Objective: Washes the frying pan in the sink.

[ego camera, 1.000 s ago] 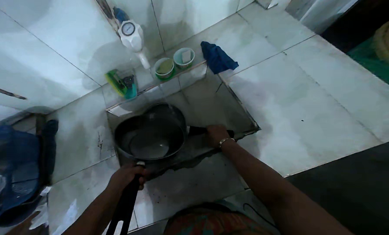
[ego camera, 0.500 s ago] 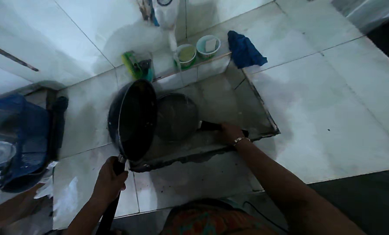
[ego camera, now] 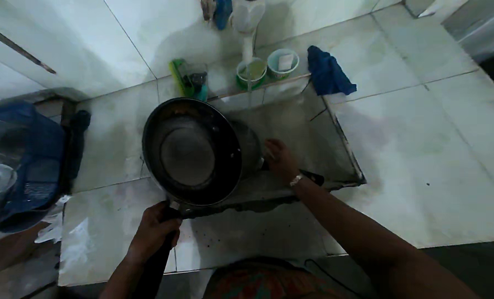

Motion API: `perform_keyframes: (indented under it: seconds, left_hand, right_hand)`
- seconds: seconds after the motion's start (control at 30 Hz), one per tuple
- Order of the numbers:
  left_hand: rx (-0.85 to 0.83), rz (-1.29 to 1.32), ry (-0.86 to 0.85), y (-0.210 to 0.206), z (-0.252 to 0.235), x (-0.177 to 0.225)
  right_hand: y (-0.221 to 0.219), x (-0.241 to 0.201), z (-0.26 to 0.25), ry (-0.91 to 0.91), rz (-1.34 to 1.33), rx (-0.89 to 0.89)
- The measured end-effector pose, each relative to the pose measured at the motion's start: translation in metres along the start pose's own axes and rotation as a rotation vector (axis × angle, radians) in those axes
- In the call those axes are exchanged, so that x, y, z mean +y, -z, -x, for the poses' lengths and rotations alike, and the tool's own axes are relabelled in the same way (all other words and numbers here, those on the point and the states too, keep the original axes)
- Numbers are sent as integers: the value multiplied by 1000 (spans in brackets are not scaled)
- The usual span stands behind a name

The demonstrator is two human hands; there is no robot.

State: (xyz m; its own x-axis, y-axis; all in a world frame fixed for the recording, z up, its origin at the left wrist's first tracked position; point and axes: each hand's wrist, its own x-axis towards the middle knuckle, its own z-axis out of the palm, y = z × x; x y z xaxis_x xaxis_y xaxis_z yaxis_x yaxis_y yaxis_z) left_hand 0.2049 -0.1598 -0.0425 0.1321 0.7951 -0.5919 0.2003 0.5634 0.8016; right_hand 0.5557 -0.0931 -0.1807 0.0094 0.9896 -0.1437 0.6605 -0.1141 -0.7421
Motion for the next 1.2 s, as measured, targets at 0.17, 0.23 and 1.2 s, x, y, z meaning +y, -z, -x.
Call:
perform_keyframes:
  seconds: [0.17,0.23,1.2]
  left_hand:
    - [-173,-35,65,-8,-26,-2]
    - [-233,-30,76,-6,-39,-7]
    - [716,885,-537,2,-194,-21]
  right_hand:
    - [-40,-40,-4,349,54,-411]
    - [-52,-48,3,362,70,-666]
    - [-56,35,-96,396,601,-701]
